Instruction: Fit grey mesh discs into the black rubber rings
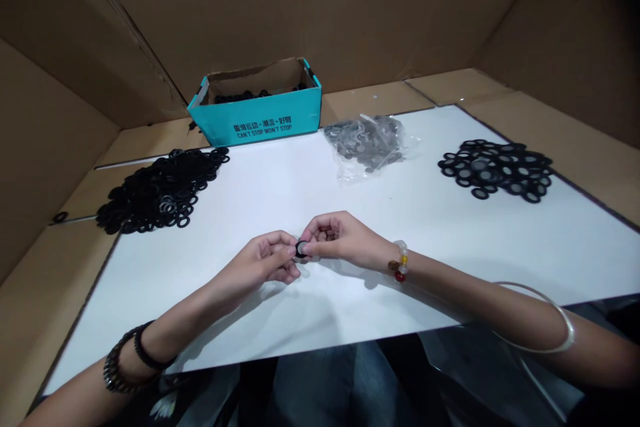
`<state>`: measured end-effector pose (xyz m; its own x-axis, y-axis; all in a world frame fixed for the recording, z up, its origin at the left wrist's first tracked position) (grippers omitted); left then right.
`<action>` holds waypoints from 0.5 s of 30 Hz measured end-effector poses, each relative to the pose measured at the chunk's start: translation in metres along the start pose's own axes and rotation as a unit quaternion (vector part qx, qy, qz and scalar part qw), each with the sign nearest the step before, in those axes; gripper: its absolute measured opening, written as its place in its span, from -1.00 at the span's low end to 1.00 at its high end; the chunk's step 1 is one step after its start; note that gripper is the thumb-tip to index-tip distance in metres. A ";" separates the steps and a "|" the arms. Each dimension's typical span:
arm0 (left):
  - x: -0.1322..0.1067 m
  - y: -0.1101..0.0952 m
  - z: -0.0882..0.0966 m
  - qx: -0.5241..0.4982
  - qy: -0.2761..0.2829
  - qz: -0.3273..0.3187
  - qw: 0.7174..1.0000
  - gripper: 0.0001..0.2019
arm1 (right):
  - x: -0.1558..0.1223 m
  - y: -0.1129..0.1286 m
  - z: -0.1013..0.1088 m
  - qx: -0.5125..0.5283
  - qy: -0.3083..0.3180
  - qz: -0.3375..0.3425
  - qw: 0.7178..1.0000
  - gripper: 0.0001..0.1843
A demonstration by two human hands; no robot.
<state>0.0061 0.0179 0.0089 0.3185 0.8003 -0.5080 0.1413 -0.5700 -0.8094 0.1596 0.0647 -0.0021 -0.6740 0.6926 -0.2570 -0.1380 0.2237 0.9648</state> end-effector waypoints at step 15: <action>0.006 0.002 0.000 0.127 -0.043 -0.075 0.988 -0.87 | -0.008 0.013 -0.001 -0.205 0.045 0.021 0.977 -0.84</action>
<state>0.0085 0.0212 0.0047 0.2288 0.8916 -0.3907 -0.0619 -0.3872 -0.9199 0.1630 0.0613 0.0127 -0.7442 0.6277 -0.2285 -0.3759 -0.1107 0.9200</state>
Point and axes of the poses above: each hand's wrist, its own x-axis towards the middle knuckle, its own z-axis out of the back of the hand, y = z × x, the point moved 3 cm from there along x, towards the middle knuckle, and after that the axes turned 7 degrees about -x, right-handed, at the moved point
